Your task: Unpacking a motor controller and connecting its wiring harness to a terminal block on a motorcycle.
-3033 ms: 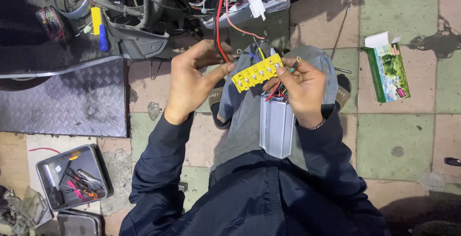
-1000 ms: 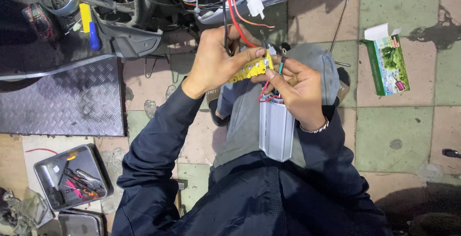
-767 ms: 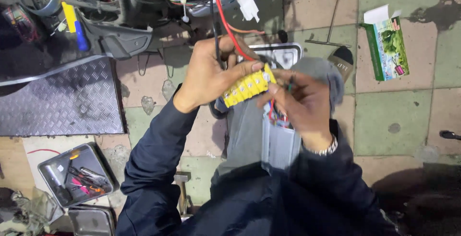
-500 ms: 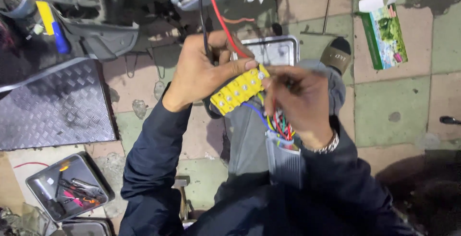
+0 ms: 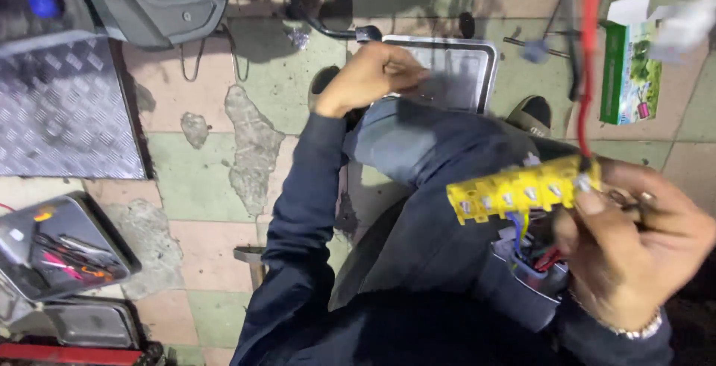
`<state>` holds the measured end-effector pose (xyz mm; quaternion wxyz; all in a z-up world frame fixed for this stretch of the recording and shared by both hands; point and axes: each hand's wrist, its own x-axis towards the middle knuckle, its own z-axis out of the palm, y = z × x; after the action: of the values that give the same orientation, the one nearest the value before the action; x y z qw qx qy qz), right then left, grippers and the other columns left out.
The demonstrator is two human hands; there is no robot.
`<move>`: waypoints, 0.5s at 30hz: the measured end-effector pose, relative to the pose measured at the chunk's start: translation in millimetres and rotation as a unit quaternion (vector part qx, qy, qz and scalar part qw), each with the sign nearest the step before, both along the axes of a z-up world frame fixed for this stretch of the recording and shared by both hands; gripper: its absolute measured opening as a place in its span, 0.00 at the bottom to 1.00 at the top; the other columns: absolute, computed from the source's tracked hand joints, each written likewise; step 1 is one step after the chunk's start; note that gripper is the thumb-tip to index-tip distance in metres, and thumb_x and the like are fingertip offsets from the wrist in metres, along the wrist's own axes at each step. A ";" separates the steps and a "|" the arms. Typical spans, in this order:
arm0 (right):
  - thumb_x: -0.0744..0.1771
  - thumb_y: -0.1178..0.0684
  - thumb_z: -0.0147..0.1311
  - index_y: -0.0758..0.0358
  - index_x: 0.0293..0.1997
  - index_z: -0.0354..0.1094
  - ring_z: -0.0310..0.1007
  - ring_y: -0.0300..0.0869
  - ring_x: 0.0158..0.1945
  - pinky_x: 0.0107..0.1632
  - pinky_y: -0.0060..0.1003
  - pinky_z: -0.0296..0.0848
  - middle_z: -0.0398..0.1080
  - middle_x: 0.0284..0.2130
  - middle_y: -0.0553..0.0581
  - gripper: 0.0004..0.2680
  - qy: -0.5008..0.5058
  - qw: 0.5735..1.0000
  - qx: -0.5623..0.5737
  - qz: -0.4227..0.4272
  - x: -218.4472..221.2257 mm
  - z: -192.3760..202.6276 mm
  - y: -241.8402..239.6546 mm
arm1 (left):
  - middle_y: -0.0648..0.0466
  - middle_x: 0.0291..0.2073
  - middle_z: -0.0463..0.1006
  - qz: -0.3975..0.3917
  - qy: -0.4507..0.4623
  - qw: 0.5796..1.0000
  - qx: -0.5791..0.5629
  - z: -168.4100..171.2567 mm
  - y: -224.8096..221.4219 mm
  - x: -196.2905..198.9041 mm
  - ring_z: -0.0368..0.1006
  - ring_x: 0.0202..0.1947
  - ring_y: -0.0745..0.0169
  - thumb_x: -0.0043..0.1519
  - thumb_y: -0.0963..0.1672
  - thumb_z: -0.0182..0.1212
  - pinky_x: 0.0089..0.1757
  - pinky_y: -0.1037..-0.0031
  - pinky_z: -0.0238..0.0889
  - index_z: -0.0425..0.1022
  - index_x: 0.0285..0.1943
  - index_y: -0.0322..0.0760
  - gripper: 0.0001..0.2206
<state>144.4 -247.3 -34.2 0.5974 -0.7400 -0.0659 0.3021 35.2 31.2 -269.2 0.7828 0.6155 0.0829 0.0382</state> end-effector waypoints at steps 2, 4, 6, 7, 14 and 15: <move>0.70 0.64 0.49 0.67 0.53 0.67 0.58 0.30 0.21 0.26 0.19 0.66 0.70 0.35 0.54 0.07 -0.031 0.999 -0.028 -0.015 -2.7 1.7 -3.3 | 0.59 0.23 0.81 0.087 0.216 0.949 0.211 -109.3 -6.9 -3.0 0.75 0.25 0.65 0.51 0.43 0.71 0.35 0.75 0.69 0.85 0.32 0.38 0.05; 0.70 0.64 0.49 0.68 0.53 0.67 0.59 0.30 0.20 0.25 0.18 0.66 0.70 0.36 0.55 0.07 -0.033 0.999 -0.024 -0.017 0.2 -4.1 -0.9 | 0.56 0.24 0.82 0.142 0.226 0.922 0.281 -182.1 -21.8 7.1 0.77 0.28 0.55 0.47 0.41 0.69 0.36 0.68 0.70 0.84 0.28 0.41 0.03; 0.70 0.64 0.49 0.68 0.53 0.67 0.60 0.30 0.19 0.24 0.18 0.67 0.71 0.38 0.57 0.07 -0.030 0.999 -0.025 -0.026 0.0 -6.2 0.4 | 0.53 0.25 0.83 0.188 0.240 0.887 0.348 -228.3 -34.7 18.3 0.79 0.30 0.45 0.44 0.40 0.66 0.37 0.61 0.70 0.83 0.25 0.44 0.04; 0.69 0.64 0.49 0.66 0.52 0.67 0.61 0.30 0.18 0.23 0.18 0.66 0.69 0.33 0.53 0.07 -0.022 0.999 -0.021 -0.044 -0.3 -6.5 3.1 | 0.50 0.31 0.83 0.168 0.265 0.869 0.382 -238.3 -35.1 28.9 0.78 0.34 0.41 0.47 0.41 0.64 0.38 0.58 0.69 0.83 0.32 0.43 0.07; 0.67 0.62 0.52 0.71 0.51 0.67 0.60 0.32 0.15 0.19 0.22 0.60 0.66 0.22 0.53 0.09 -0.057 0.998 -0.030 -0.027 -1.9 -0.9 15.9 | 0.53 0.29 0.80 0.094 0.204 0.654 0.722 -351.0 -53.7 67.4 0.76 0.23 0.59 0.53 0.40 0.61 0.27 0.70 0.69 0.79 0.29 0.42 0.04; 0.67 0.62 0.52 0.71 0.51 0.67 0.60 0.32 0.15 0.19 0.22 0.60 0.66 0.22 0.53 0.09 -0.062 0.997 -0.030 -0.029 -1.0 -2.4 15.6 | 0.53 0.29 0.80 0.096 0.200 0.655 0.723 -346.1 -51.0 68.2 0.76 0.23 0.59 0.53 0.40 0.61 0.27 0.70 0.69 0.79 0.29 0.42 0.04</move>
<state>143.4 -231.7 -36.6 0.5785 -0.7762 -0.0721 0.2400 103.4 -19.8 -615.3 0.0476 0.9684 0.2420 0.0366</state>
